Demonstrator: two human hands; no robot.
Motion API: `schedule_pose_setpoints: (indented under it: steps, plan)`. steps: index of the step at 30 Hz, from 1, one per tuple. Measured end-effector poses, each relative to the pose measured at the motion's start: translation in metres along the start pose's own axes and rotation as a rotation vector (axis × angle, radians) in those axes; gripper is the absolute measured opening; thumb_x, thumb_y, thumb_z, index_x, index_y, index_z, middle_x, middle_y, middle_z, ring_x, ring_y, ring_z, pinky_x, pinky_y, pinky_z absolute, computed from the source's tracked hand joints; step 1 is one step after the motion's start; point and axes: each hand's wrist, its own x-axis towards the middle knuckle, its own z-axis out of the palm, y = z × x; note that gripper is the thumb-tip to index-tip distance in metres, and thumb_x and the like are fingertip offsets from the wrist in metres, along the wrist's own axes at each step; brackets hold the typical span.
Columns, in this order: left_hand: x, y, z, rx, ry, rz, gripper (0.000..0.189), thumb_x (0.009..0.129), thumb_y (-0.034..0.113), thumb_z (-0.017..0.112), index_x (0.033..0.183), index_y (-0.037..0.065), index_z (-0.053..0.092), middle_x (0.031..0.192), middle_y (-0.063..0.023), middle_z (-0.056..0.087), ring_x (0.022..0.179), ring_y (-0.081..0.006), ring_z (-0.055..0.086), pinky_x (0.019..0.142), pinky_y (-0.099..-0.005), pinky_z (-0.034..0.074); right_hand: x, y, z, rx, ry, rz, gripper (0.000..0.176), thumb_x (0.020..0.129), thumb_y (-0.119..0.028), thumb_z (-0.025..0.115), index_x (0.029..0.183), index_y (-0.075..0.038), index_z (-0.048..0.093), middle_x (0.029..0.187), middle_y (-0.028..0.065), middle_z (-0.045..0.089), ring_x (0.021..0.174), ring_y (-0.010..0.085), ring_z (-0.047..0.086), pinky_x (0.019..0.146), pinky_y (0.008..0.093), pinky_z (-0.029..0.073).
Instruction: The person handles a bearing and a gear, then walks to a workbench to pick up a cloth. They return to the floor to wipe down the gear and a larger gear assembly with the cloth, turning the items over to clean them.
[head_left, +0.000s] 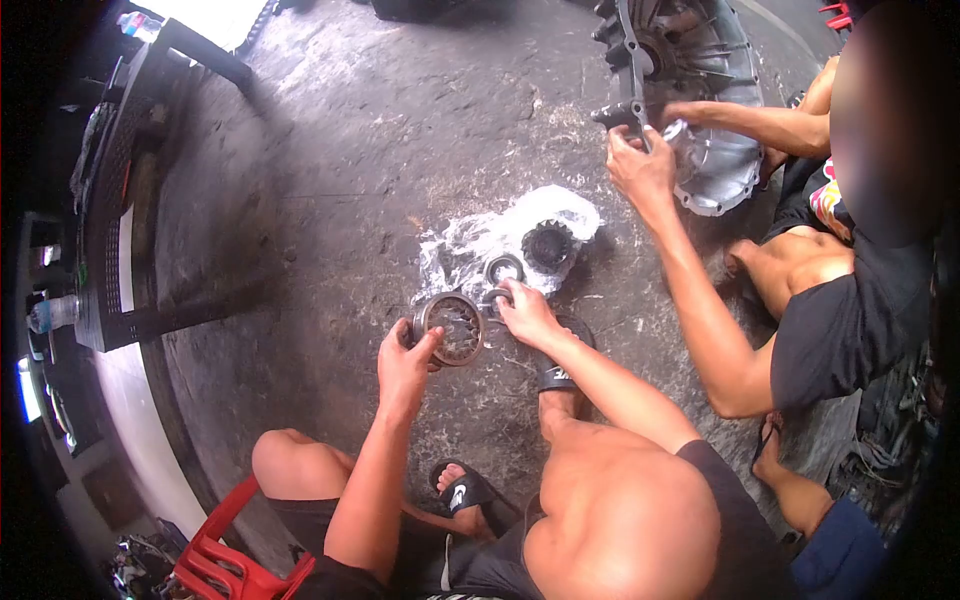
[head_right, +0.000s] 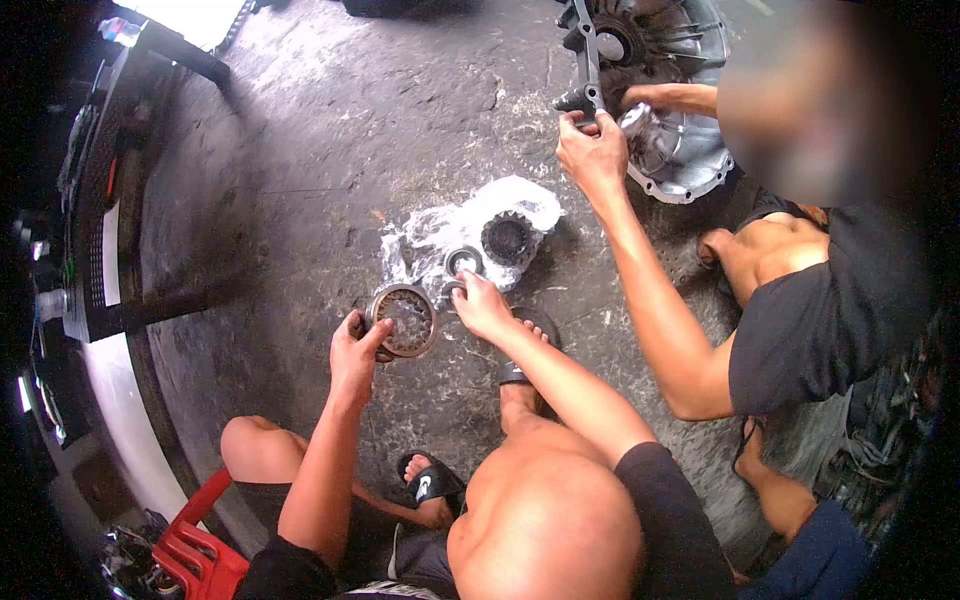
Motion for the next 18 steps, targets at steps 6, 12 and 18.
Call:
schedule_pose_setpoints:
  steps: [6,12,18]
  plan:
    - [-0.006,0.005,-0.013,-0.093,0.001,-0.044,0.020,0.090,0.021,0.070,0.096,0.005,0.062,0.089,-0.0041,0.066,0.077,-0.0110,0.063,0.055,-0.0255,0.050,0.030,-0.009,0.011,-0.208,0.009,-0.162,0.029,0.091,-0.017,0.063,0.116,-0.001,0.063,0.112,0.0223,0.063,0.108,0.0399,0.060,0.095,0.0456,0.048]
    - [-0.009,-0.006,-0.027,-0.106,0.019,-0.035,0.018,0.090,0.021,0.070,0.093,0.006,0.061,0.087,-0.0032,0.065,0.076,-0.0103,0.062,0.055,-0.0244,0.048,0.030,-0.020,0.015,-0.229,0.006,-0.144,0.030,0.090,-0.017,0.065,0.117,-0.004,0.065,0.113,0.0203,0.065,0.108,0.0370,0.062,0.094,0.0443,0.050]
    - [-0.007,-0.011,-0.025,-0.121,0.003,-0.050,0.019,0.090,0.022,0.069,0.094,0.005,0.061,0.087,-0.0034,0.065,0.076,-0.0104,0.062,0.055,-0.0248,0.049,0.035,-0.016,0.017,-0.156,0.130,-0.323,0.028,0.091,-0.008,0.058,0.117,-0.004,0.065,0.114,0.0198,0.066,0.107,0.0365,0.063,0.094,0.0428,0.051]
